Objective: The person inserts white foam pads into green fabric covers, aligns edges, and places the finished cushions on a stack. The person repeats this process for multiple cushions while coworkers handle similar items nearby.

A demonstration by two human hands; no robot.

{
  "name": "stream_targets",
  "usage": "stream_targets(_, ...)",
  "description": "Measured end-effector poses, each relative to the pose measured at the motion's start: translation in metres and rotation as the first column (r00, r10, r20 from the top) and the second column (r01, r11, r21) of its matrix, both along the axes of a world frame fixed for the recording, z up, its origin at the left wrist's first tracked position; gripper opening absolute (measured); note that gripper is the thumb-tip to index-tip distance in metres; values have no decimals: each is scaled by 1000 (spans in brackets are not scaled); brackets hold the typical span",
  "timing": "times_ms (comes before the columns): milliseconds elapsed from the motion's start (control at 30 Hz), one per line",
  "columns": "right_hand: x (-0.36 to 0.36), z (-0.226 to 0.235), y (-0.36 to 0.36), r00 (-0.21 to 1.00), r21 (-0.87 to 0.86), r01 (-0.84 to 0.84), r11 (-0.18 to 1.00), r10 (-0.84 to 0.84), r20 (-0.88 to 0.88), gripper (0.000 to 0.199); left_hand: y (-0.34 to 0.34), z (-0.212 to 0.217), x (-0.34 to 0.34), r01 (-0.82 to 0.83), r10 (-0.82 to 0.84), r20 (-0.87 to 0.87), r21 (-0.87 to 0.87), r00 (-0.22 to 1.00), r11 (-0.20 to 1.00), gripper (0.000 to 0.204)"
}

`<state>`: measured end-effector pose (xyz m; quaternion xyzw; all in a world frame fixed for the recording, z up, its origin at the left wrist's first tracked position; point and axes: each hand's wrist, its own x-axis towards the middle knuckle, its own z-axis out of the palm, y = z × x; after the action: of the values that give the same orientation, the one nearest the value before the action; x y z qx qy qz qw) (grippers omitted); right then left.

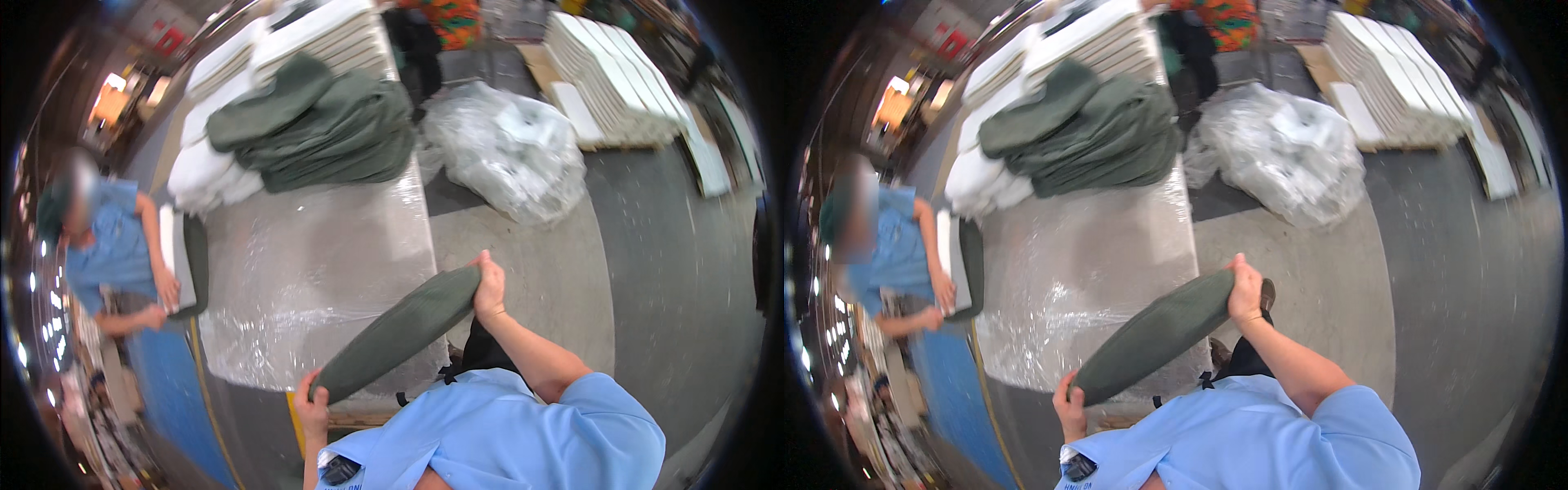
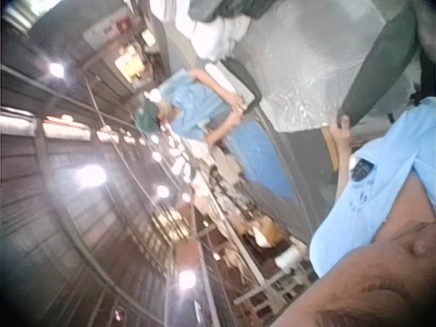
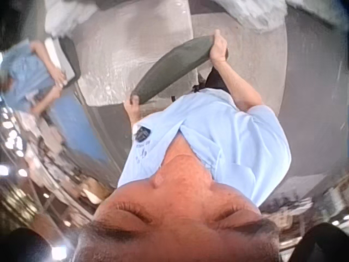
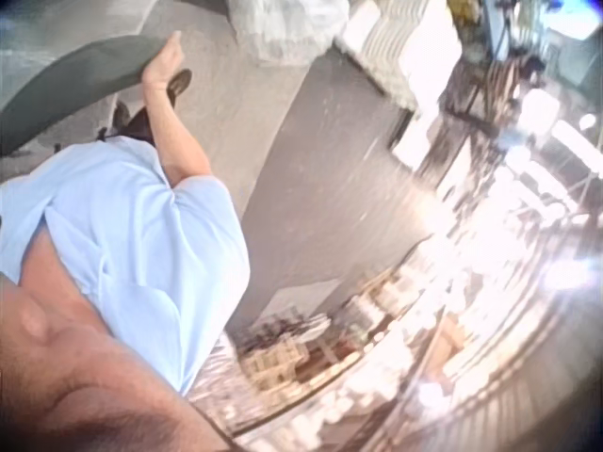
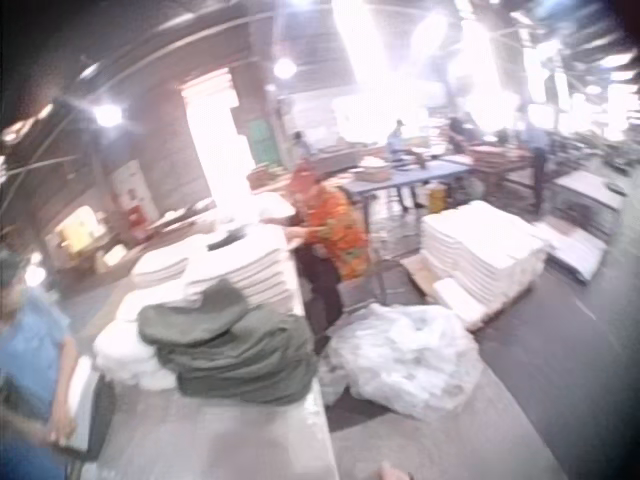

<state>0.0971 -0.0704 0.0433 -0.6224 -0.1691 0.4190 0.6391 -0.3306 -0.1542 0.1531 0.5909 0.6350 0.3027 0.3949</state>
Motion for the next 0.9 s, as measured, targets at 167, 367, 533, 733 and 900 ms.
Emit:
stream_targets(167,-23,6,-23,989,128,-134,983,125,80,49,39,58,78,450,-532,-339,-292,776,844,86)
stream_targets(367,3,-42,-41,928,129,355,926,-331,-170,23,93,69,190,563,-649,-337,-324,682,760,84)
stream_targets(533,-17,-92,-96,878,-108,173,979,-203,-432,14,118,61,221,611,-745,-253,-444,617,656,87)
stream_targets(733,-53,-89,-104,661,2,-87,996,59,-748,61,158,35,310,917,-928,-282,-244,244,316,78)
stream_targets(900,-56,-85,-96,675,-28,-8,1000,-16,-738,39,190,5,382,864,-992,-127,-499,-1,63,46)
